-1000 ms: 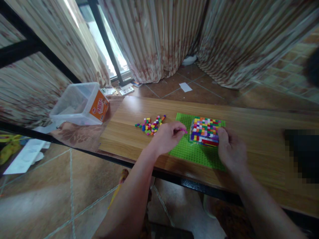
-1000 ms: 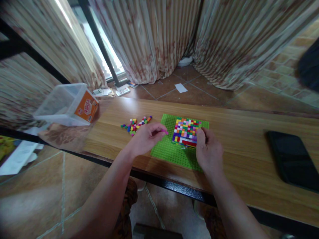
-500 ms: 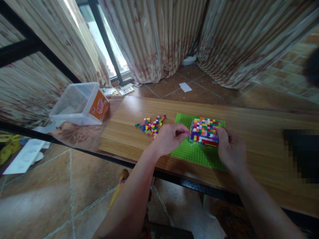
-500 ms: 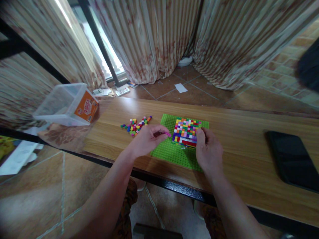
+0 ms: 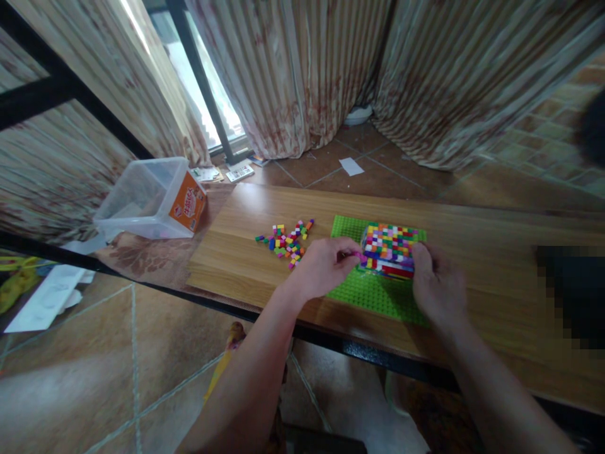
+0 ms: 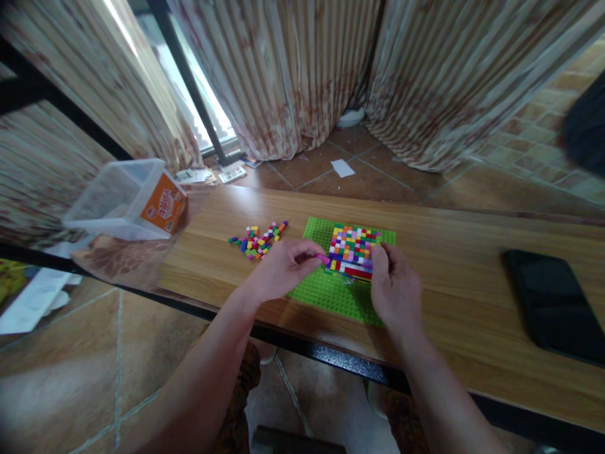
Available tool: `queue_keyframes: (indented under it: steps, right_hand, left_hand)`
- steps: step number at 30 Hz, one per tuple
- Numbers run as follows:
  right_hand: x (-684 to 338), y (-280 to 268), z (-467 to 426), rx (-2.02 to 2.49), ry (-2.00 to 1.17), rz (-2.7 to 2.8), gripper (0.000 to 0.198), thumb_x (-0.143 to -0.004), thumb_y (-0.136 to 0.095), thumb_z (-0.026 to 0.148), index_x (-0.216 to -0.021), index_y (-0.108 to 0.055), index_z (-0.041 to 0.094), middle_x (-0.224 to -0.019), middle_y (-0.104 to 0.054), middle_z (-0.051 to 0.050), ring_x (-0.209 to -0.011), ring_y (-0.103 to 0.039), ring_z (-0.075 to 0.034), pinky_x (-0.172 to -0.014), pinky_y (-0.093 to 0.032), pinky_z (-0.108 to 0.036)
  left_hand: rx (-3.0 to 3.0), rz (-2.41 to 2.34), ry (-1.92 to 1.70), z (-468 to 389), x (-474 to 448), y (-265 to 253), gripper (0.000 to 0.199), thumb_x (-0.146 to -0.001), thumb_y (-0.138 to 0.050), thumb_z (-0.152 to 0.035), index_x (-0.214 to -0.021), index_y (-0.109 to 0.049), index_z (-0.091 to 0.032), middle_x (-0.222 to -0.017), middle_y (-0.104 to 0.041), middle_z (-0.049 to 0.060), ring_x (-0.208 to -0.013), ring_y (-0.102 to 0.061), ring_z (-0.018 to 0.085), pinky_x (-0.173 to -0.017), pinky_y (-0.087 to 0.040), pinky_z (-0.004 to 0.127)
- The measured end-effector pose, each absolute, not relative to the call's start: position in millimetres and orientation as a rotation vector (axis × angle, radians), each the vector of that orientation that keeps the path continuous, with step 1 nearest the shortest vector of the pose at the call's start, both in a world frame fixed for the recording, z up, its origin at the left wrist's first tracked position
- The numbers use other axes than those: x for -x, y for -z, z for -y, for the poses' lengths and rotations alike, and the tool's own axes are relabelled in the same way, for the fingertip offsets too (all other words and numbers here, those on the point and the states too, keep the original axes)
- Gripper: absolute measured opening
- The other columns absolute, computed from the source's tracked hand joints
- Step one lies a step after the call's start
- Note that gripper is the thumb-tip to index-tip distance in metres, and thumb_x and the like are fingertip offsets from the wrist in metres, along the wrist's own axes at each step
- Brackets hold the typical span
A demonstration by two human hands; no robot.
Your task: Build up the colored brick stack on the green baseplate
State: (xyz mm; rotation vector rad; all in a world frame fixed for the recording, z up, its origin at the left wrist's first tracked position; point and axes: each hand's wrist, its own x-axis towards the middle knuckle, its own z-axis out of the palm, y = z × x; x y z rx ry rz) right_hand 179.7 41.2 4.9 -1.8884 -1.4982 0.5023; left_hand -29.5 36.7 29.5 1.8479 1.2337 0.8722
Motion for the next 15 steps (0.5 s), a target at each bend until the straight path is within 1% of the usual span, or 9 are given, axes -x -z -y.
queue_keyframes:
  steps: [7, 12, 15]
  right_hand:
    - [-180.0, -5.1, -42.8, 1.892, -0.487, 1.5, 0.058, -0.093, -0.034, 0.057, -0.104, -0.074, 0.017, -0.09, -0.072, -0.014, -0.084, -0.064, -0.029, -0.074, -0.045, -0.04]
    - [-179.6, -5.0, -42.0, 1.885, -0.513, 1.479, 0.057, -0.093, -0.036, 0.059, -0.104, -0.073, 0.018, -0.092, -0.072, -0.013, -0.085, -0.064, -0.029, -0.077, -0.045, -0.041]
    - [-178.5, -7.7, -40.6, 1.896, -0.534, 1.476, 0.056, -0.093, -0.036, 0.057, -0.106, -0.074, 0.017, -0.094, -0.072, -0.014, -0.087, -0.064, -0.029, -0.078, -0.045, -0.04]
  left_hand:
    - [-1.818, -1.205, -0.922, -36.5, 28.7, -28.0, 0.014, -0.091, -0.057, -0.019, -0.093, -0.071, -0.017, -0.087, -0.074, 0.002, -0.078, -0.065, 0.013, -0.072, -0.048, 0.025]
    - [-1.807, -1.214, -0.932, -36.1, 27.2, -27.7, 0.014, -0.09, -0.059, -0.017, -0.093, -0.072, -0.018, -0.092, -0.076, 0.002, -0.083, -0.067, 0.014, -0.076, -0.049, 0.026]
    - [-1.812, -1.238, -0.922, -36.0, 26.2, -26.7, 0.013, -0.089, -0.061, -0.017, -0.092, -0.073, -0.019, -0.091, -0.076, 0.002, -0.082, -0.068, 0.014, -0.076, -0.049, 0.026]
